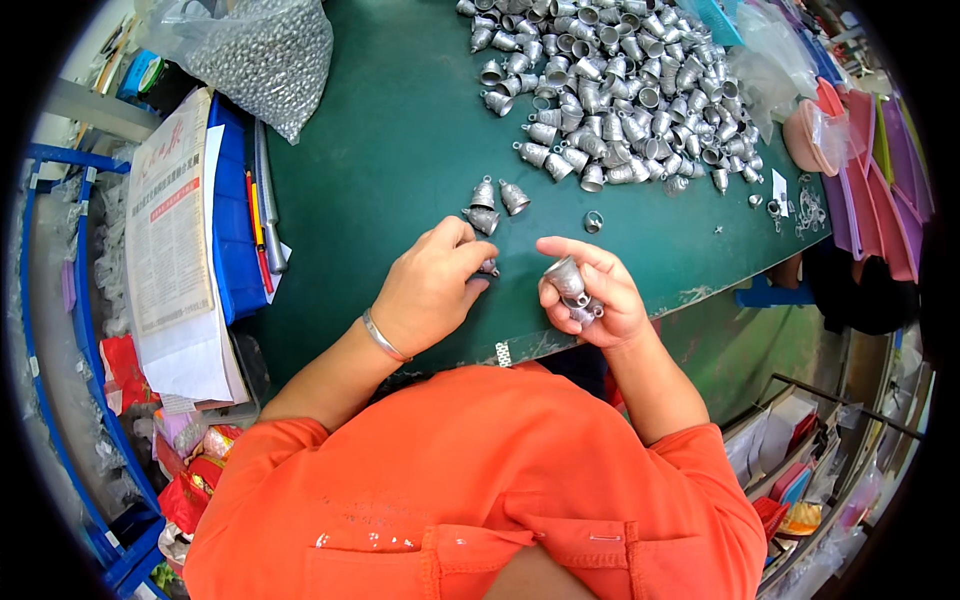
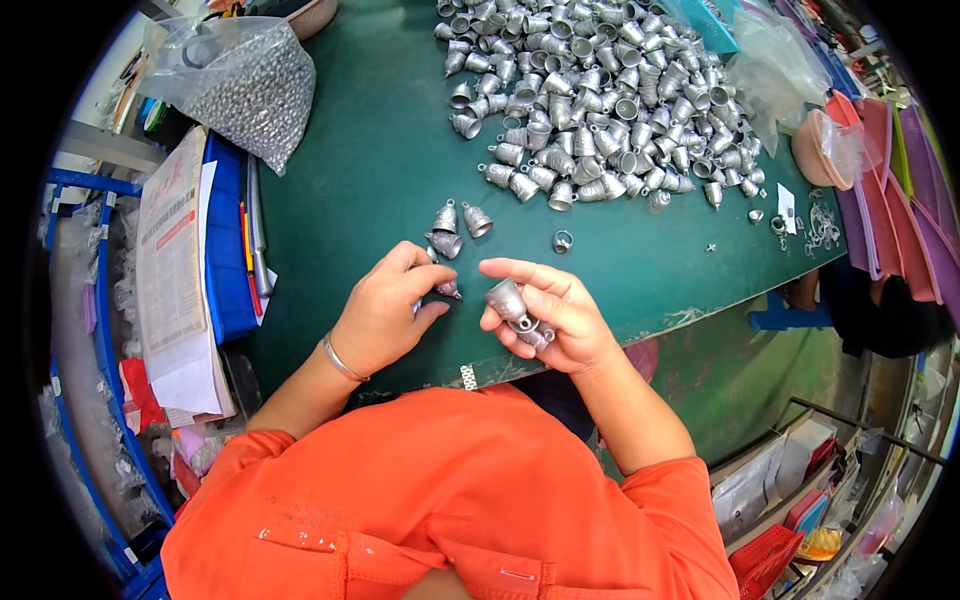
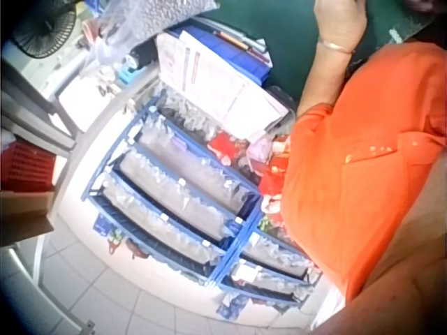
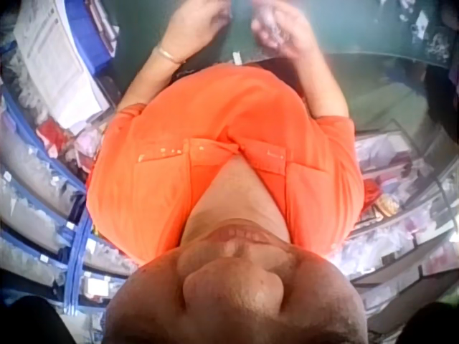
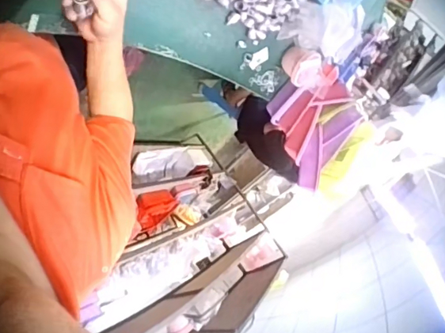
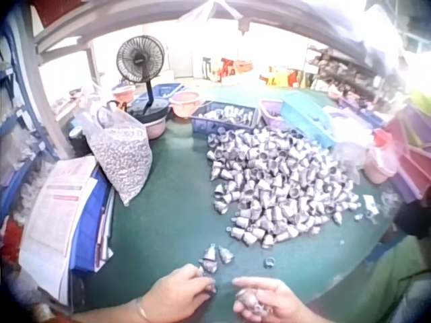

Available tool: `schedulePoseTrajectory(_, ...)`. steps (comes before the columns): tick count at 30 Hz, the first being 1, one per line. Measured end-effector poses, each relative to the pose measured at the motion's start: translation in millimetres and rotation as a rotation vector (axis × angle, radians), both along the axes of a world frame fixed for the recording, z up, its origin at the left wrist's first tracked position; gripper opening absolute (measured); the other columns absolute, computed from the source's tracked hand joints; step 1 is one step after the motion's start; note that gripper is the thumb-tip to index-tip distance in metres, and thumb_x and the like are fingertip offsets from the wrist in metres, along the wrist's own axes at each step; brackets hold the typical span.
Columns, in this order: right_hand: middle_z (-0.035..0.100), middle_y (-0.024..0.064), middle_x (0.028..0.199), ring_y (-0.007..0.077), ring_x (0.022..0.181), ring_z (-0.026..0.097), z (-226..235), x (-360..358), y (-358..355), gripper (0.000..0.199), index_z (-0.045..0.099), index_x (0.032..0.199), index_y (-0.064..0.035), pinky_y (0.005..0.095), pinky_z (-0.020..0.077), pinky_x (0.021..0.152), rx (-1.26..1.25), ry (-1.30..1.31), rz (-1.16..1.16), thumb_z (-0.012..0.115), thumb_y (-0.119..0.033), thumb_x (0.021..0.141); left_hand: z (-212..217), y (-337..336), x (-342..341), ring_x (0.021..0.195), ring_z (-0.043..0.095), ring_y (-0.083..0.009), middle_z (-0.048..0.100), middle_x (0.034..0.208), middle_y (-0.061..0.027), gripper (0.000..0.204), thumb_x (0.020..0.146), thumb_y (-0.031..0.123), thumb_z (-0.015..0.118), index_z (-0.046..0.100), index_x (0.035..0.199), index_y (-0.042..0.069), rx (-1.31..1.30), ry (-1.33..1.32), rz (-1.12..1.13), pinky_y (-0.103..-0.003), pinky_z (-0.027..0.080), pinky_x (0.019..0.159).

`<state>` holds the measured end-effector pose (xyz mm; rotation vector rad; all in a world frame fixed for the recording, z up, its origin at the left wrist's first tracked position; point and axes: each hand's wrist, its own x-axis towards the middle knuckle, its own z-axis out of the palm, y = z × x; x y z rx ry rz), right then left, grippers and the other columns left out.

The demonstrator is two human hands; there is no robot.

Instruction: The person sits at a green workbench and assembles small silver bells by hand. They pick up bell bodies and small metal rings from a large pile, insert the rings into the bells, and place the finished items into a blue plastic bin. The person handles the components one by one, occasionally transferring them between hands.

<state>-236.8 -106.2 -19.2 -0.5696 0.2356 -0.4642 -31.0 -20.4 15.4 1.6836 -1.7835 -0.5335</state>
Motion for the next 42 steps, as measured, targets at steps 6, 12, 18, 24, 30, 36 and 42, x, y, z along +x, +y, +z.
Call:
schedulePoseTrajectory(6,0.062,0.0218,0.083,0.0209,0.061,0.059,0.5,2.7,-2.7,0.046,0.044,0.122,-0.0005,0.0241,0.0427,0.042,0.187,-0.103,-0.011,0.037,-0.036,0.094,-4.5,0.7,-5.0,0.077,0.059,-0.0253,0.052,0.088,-0.0066,0.031,0.062,0.003,0.074,0.061,0.09,0.008,-0.031,-0.135,0.045,-0.033,0.049,0.064)
schedulePoseTrajectory(12,0.065,0.0053,0.097,0.0178,0.076,0.061,28.7,29.5,-43.6,0.019,0.062,0.093,-0.0092,0.0274,0.049,0.055,-1.097,0.648,-0.158,0.065,-0.002,0.076,-3.4,-3.1,0.8,0.076,0.058,-0.0253,0.052,0.085,-0.0069,0.033,0.063,0.004,0.075,0.059,0.091,0.007,-0.014,-0.132,0.139,-0.034,0.049,0.063)
schedulePoseTrajectory(18,0.063,-0.0003,0.102,0.022,0.079,0.058,32.6,54.5,-76.8,0.021,0.067,0.09,-0.0122,0.0327,0.0499,0.067,-2.225,0.563,-0.068,0.059,-0.006,0.072,-9.8,-0.2,20.8,0.071,0.057,-0.0151,0.059,0.087,-0.0064,0.024,0.076,0.007,0.07,0.057,0.096,0.005,0.099,0.546,0.132,-0.027,0.045,0.054)
schedulePoseTrajectory(24,0.061,0.0037,0.094,0.0246,0.084,0.059,36.1,51.2,-69.4,0.027,0.062,0.097,-0.0105,0.0324,0.0493,0.07,-1.97,0.64,-0.128,0.068,-0.01,0.071,-19.2,7.5,25.0,0.069,0.054,-0.0125,0.06,0.086,-0.0071,0.016,0.092,0.016,0.052,0.055,0.104,0.005,0.388,1.775,0.049,-0.022,0.039,0.047)
schedulePoseTrajectory(30,0.059,0.0101,0.091,0.023,0.083,0.058,49.7,44.4,-42.2,0.032,0.062,0.096,-0.002,0.0303,0.047,0.072,-1.496,0.495,-0.386,0.076,-0.009,0.068,-25.2,4.3,21.0,0.071,0.046,-0.0126,0.052,0.092,-0.007,0.023,0.097,0.027,0.042,0.051,0.11,0.009,0.531,2.233,-0.128,-0.021,0.038,0.051)
schedulePoseTrajectory(36,0.061,0.0099,0.093,0.0182,0.08,0.06,51.5,37.7,-20.2,0.029,0.059,0.102,-0.0019,0.0278,0.0486,0.064,-0.574,0.338,-0.219,0.07,-0.01,0.077,-27.5,2.0,16.1,0.072,0.048,-0.0136,0.054,0.093,-0.0072,0.022,0.097,0.029,0.04,0.051,0.105,0.011,0.607,2.307,-0.173,-0.022,0.038,0.05)
schedulePoseTrajectory(42,0.062,0.0184,0.088,0.0205,0.07,0.061,32.9,37.7,-11.4,0.022,0.049,0.106,-0.0048,0.0265,0.0456,0.049,0.29,-0.011,-0.037,0.051,-0.02,0.091,-26.5,4.7,12.6,0.075,0.045,-0.0127,0.049,0.096,-0.0068,0.034,0.096,0.038,0.04,0.053,0.108,0.01,0.54,2.236,-0.21,-0.021,0.038,0.052)
